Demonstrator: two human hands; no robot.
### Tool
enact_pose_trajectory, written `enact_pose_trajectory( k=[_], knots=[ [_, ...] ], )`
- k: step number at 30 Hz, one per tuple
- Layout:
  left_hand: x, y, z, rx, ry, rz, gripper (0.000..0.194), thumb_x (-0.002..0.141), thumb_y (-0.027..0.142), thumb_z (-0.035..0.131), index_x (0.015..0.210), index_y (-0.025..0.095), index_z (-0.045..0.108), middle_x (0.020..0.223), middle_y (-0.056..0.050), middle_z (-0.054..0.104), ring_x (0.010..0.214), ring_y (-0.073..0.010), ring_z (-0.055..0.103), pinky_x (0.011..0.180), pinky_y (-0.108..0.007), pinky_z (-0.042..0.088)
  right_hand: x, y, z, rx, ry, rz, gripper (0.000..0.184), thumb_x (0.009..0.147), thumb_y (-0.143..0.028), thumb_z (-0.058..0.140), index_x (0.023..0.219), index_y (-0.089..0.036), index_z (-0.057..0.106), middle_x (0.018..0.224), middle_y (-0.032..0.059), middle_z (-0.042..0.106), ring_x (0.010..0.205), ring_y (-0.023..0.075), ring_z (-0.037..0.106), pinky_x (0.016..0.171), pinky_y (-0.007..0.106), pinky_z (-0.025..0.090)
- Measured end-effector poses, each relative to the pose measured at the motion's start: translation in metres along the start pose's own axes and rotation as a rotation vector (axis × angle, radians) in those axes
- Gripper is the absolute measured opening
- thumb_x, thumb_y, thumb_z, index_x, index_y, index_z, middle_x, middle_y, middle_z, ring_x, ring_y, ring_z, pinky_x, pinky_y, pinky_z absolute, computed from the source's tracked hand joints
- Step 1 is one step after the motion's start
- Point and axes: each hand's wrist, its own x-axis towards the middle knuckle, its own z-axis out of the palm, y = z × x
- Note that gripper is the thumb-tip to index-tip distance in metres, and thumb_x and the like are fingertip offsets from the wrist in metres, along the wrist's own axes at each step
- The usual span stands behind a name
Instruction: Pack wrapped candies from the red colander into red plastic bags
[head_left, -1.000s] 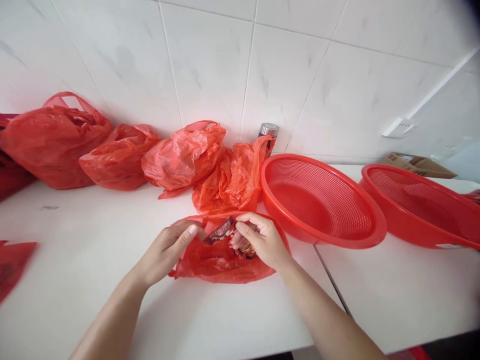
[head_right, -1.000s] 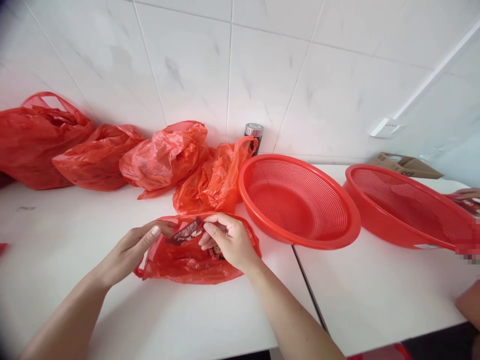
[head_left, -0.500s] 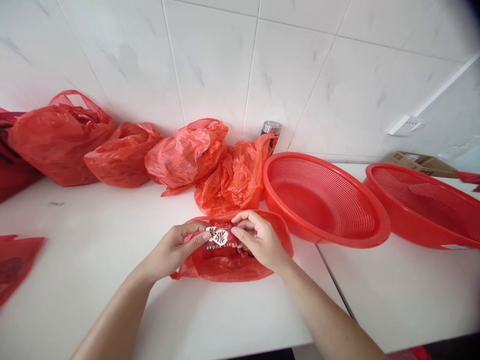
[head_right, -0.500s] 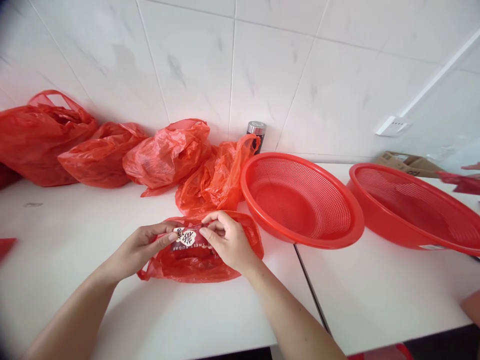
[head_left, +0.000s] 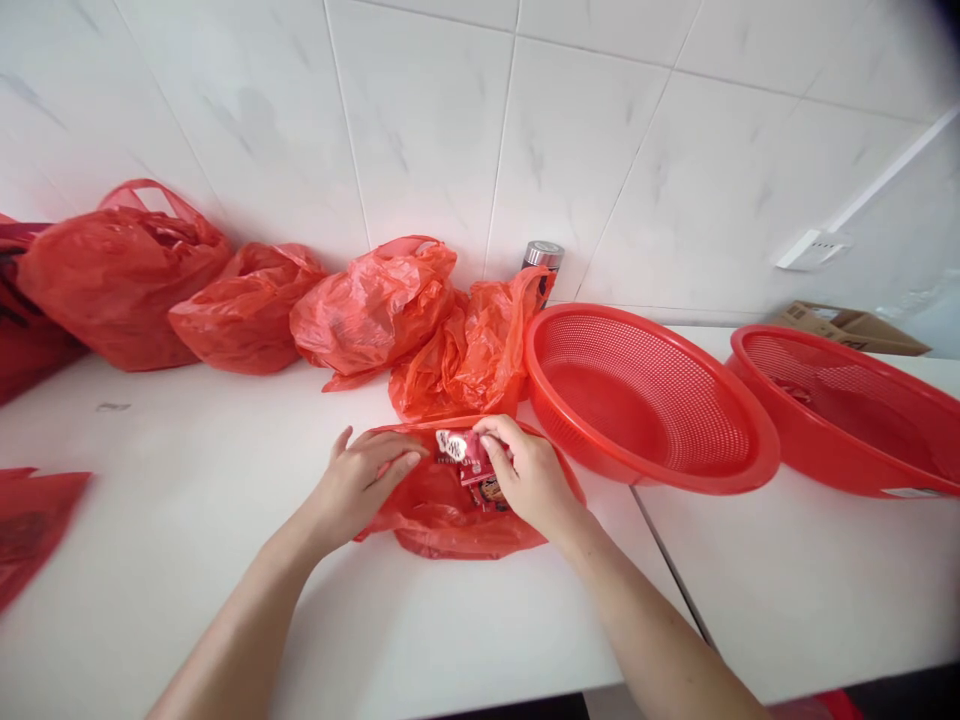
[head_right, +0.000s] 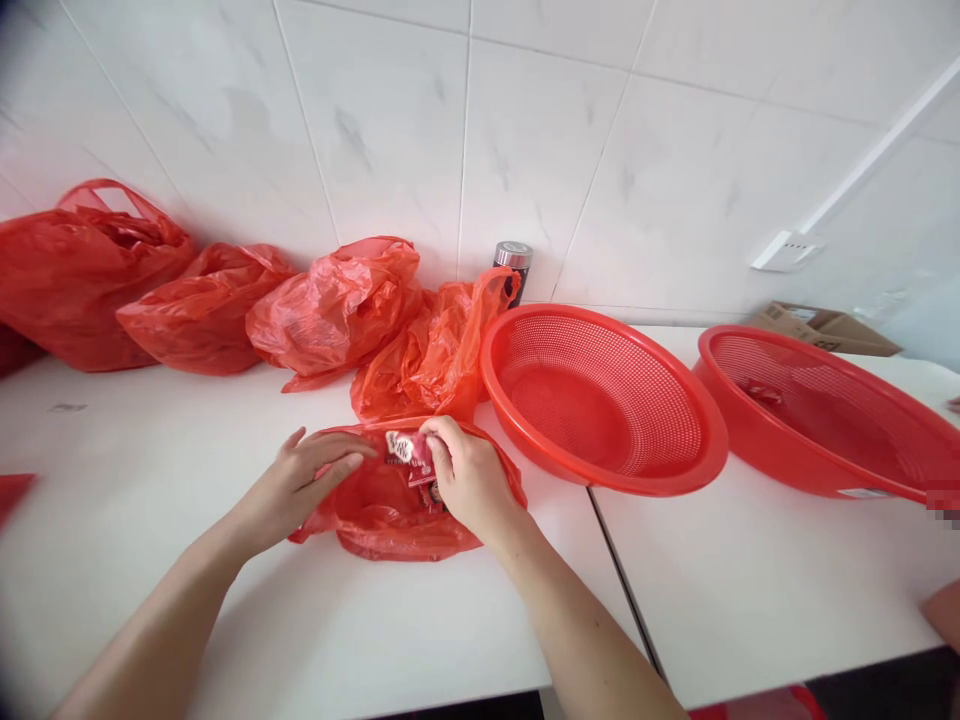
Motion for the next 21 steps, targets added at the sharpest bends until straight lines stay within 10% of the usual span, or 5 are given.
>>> enact_pose_trajectory(
  k=[4,9,15,21],
  knots=[
    [-0.003,-0.002,0.007,0.198,-0.034,0.014,0.045,0.079,0.043,0.063,0.123,0.040,0.056,0.141,-0.001,0.050,0.134,-0.0281,0.038,0.113,-0.063,0.002,-0.003,-0.001,0.007,-0.212,0.019,-0.041,0.031,0.094,-0.011,0.042,0.116,-0.023,0.059,0.114,0.0069,0.061,0.100,0.0186,0.061,0.086,0.032,0.048],
    [-0.008,0.003,0.008,0.216,-0.206,-0.050,0.085,0.066,0.030,0.069,0.141,0.047,0.033,0.153,-0.002,0.031,0.143,-0.0314,0.020,0.110,-0.068,0.003,-0.010,-0.011,0.019,-0.250,-0.239,-0.055,0.003,0.085,-0.023,0.065,0.087,-0.022,0.067,0.096,0.0028,0.058,0.091,0.0172,0.057,0.083,0.031,0.048],
    [-0.010,-0.004,0.006,0.204,-0.292,-0.071,0.093,0.058,0.032,0.073,0.141,0.049,0.034,0.138,-0.003,0.045,0.137,-0.0374,0.026,0.108,-0.071,0.001,-0.017,-0.012,0.024,-0.223,-0.486,0.015,0.029,0.068,-0.036,0.081,0.086,-0.020,0.065,0.106,0.0026,0.053,0.089,0.0166,0.055,0.077,0.030,0.048],
    [-0.010,-0.007,0.007,0.217,-0.290,-0.075,0.095,0.060,0.032,0.071,0.144,0.048,0.030,0.141,-0.002,0.045,0.138,-0.0371,0.026,0.110,-0.069,0.001,-0.011,-0.018,0.015,0.051,-0.382,0.143,0.009,0.083,-0.027,0.067,0.080,-0.022,0.060,0.090,-0.0015,0.058,0.080,0.0128,0.055,0.073,0.026,0.044]
  ],
)
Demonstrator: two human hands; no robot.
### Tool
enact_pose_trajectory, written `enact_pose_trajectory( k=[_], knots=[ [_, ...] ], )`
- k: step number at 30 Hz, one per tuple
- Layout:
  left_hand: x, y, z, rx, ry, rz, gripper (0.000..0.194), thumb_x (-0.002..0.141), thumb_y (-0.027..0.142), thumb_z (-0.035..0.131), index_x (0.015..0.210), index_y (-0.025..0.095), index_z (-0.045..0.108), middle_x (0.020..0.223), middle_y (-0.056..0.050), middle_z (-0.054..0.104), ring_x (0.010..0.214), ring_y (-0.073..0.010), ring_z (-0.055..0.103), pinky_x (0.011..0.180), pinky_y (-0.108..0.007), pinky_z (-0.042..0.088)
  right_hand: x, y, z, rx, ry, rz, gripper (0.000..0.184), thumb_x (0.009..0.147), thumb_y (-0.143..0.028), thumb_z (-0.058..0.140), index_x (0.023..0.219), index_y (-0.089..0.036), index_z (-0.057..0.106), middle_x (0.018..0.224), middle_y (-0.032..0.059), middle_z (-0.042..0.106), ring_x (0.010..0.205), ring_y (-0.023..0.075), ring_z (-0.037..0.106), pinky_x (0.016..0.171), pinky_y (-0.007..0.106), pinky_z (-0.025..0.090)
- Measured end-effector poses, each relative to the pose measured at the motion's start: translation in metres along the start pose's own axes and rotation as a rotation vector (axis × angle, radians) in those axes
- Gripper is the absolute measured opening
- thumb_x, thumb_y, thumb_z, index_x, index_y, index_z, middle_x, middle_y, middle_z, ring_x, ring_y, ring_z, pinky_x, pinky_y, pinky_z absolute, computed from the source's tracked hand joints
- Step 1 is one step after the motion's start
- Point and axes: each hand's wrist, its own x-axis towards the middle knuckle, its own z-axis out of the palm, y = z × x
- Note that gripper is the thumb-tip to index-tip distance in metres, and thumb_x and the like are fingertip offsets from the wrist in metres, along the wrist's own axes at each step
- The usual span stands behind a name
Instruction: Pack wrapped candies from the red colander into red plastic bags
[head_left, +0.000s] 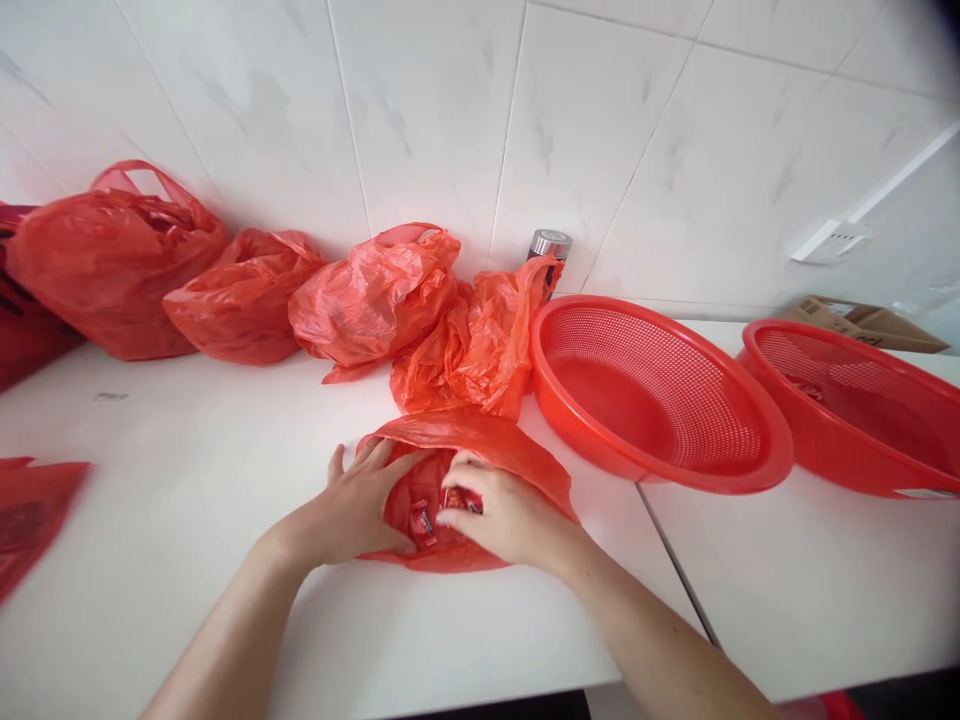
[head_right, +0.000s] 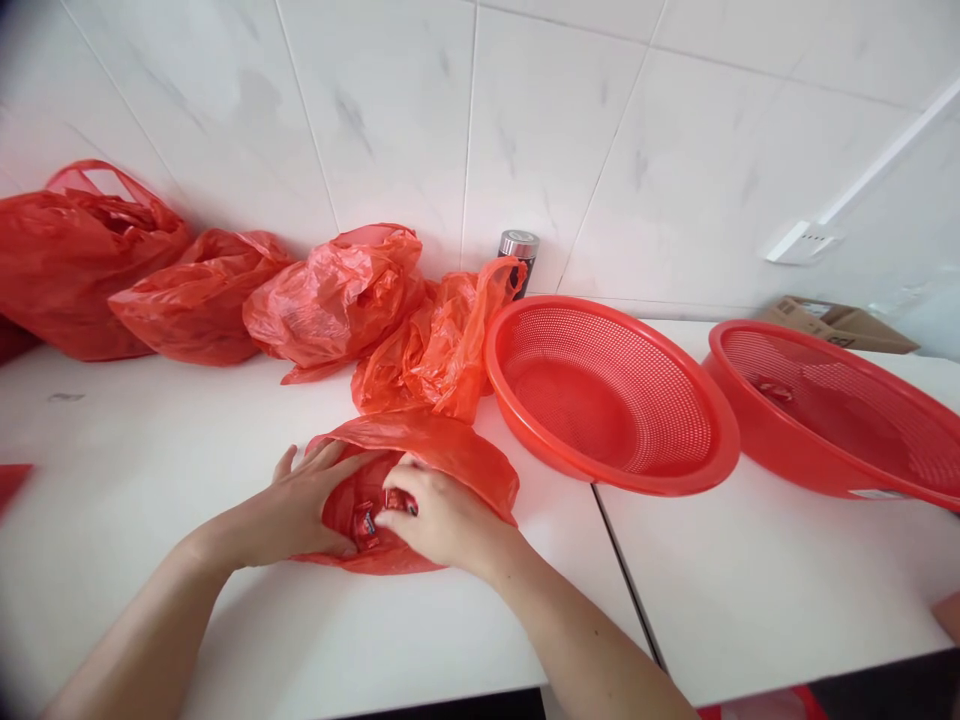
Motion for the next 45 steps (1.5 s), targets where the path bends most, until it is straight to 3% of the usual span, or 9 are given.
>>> enact_pose_trajectory(
  k=[4,8,11,14,19,25,31,39,45],
  knots=[
    [0.000,0.001,-0.008,-0.054,0.047,0.038,0.078,0.068,0.043,0.071,0.140,0.047,0.039,0.145,-0.001,0.046,0.138,-0.0353,0.030,0.110,-0.069,0.001,0.006,0.002,-0.013,0.423,0.161,0.067,0.015,0.088,-0.036,0.061,0.084,-0.022,0.061,0.077,-0.0034,0.060,0.072,0.0116,0.056,0.068,0.024,0.043],
    [-0.001,0.004,-0.019,-0.145,0.190,0.113,0.037,0.083,0.056,0.055,0.110,0.034,0.067,0.120,-0.003,0.067,0.117,-0.0284,0.054,0.110,-0.055,0.023,0.010,0.008,-0.016,0.713,0.279,0.137,0.022,0.082,-0.039,0.068,0.081,-0.021,0.055,0.071,-0.0055,0.054,0.064,0.0095,0.051,0.060,0.022,0.040],
    [0.000,0.012,-0.019,-0.194,0.215,0.157,0.033,0.082,0.058,0.057,0.094,0.030,0.070,0.103,-0.002,0.071,0.102,-0.0260,0.059,0.103,-0.050,0.029,0.010,0.008,-0.010,0.856,0.324,0.153,0.025,0.080,-0.038,0.071,0.078,-0.021,0.053,0.071,-0.0058,0.054,0.064,0.0090,0.049,0.062,0.022,0.040],
    [0.002,0.021,-0.013,-0.203,0.133,0.196,0.035,0.080,0.060,0.059,0.093,0.028,0.069,0.098,-0.002,0.070,0.099,-0.0270,0.057,0.101,-0.051,0.029,0.011,0.006,-0.004,0.949,0.344,0.190,0.028,0.079,-0.039,0.072,0.076,-0.020,0.051,0.068,-0.0060,0.052,0.063,0.0093,0.048,0.062,0.022,0.040],
    [0.002,0.028,-0.012,-0.388,0.064,0.292,0.027,0.091,0.046,0.050,0.095,0.027,0.069,0.096,-0.001,0.068,0.096,-0.0211,0.058,0.098,-0.039,0.036,0.012,0.005,-0.002,0.914,0.412,0.207,0.032,0.080,-0.040,0.071,0.074,-0.021,0.047,0.067,-0.0071,0.049,0.060,0.0080,0.046,0.058,0.020,0.040],
    [-0.001,0.024,-0.019,-0.743,0.147,0.140,0.028,0.092,0.044,0.048,0.081,0.022,0.061,0.085,0.001,0.063,0.080,-0.0160,0.056,0.077,-0.027,0.045,0.011,0.008,-0.004,0.882,0.162,0.196,0.036,0.086,-0.052,0.059,0.072,-0.020,0.048,0.058,-0.0058,0.049,0.051,0.0094,0.047,0.054,0.024,0.044],
    [-0.002,0.023,-0.016,-0.845,0.123,0.113,0.028,0.091,0.046,0.049,0.079,0.022,0.057,0.080,0.001,0.060,0.075,-0.0152,0.054,0.072,-0.025,0.046,0.009,0.009,-0.002,0.803,0.155,0.145,0.039,0.090,-0.055,0.052,0.073,-0.019,0.055,0.051,-0.0059,0.045,0.049,0.0092,0.044,0.052,0.023,0.040],
    [0.001,0.024,-0.011,-0.813,-0.009,0.272,0.028,0.090,0.037,0.055,0.110,0.023,0.069,0.109,-0.005,0.070,0.101,-0.0241,0.061,0.096,-0.037,0.046,0.009,0.009,0.001,0.753,0.242,0.121,0.037,0.091,-0.054,0.051,0.078,-0.020,0.056,0.057,-0.0044,0.051,0.053,0.0104,0.051,0.056,0.024,0.041],
    [0.001,0.028,-0.012,-0.959,-0.036,0.278,0.027,0.091,0.035,0.053,0.108,0.024,0.071,0.109,-0.005,0.070,0.103,-0.0238,0.062,0.097,-0.038,0.046,0.009,0.006,0.003,0.738,0.202,0.058,0.039,0.091,-0.055,0.050,0.076,-0.020,0.056,0.059,-0.0037,0.052,0.054,0.0102,0.050,0.057,0.024,0.042]
  ],
)
